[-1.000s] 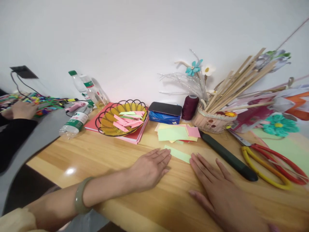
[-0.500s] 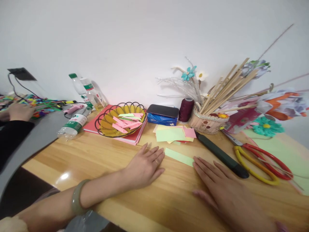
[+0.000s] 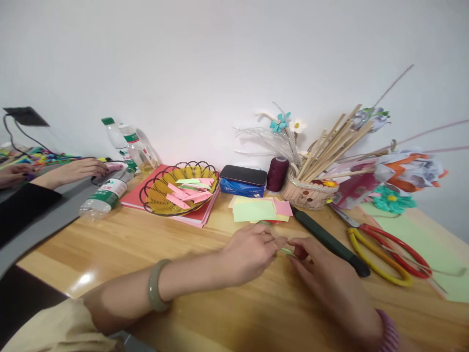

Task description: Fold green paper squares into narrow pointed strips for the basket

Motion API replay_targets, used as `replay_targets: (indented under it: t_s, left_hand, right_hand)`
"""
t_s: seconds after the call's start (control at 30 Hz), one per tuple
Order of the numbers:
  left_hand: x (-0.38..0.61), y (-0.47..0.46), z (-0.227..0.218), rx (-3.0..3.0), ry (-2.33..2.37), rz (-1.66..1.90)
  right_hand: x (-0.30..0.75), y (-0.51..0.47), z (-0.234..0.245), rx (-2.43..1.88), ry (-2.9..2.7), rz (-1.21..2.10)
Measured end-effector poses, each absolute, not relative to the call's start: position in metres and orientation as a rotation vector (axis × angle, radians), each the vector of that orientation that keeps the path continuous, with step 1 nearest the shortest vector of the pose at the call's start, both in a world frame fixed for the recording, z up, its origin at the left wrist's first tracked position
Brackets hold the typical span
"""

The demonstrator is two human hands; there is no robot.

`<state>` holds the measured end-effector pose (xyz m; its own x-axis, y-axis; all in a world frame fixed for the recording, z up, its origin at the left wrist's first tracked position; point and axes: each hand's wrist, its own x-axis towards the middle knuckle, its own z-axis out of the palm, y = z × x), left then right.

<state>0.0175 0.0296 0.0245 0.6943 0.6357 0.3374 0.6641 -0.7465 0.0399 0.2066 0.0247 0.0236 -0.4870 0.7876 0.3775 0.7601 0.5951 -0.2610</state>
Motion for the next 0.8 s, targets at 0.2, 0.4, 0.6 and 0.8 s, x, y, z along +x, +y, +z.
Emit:
replay_targets:
  t_s: [0.2, 0.4, 0.6, 0.8]
  left_hand:
    - [0.012, 0.025, 0.024, -2.486, -0.722, -0.796]
    - [0.012, 0.024, 0.029, -2.444, -0.532, -0.913]
    - [0.009, 0.031, 0.03, -2.538, -0.397, -0.961]
    - [0.003, 0.037, 0.033, -2.514, -0.386, -1.124]
  right_hand:
    - [0.203, 0.012, 0.021, -1.22, -2.236, 0.223]
    - [0.197, 0.008, 0.023, -1.245, -2.166, 0.553]
    - [0.195, 0.007, 0.03, -1.185, -2.099, 0.865]
    - [0.196, 0.011, 0.026, -1.223, -1.997, 1.035]
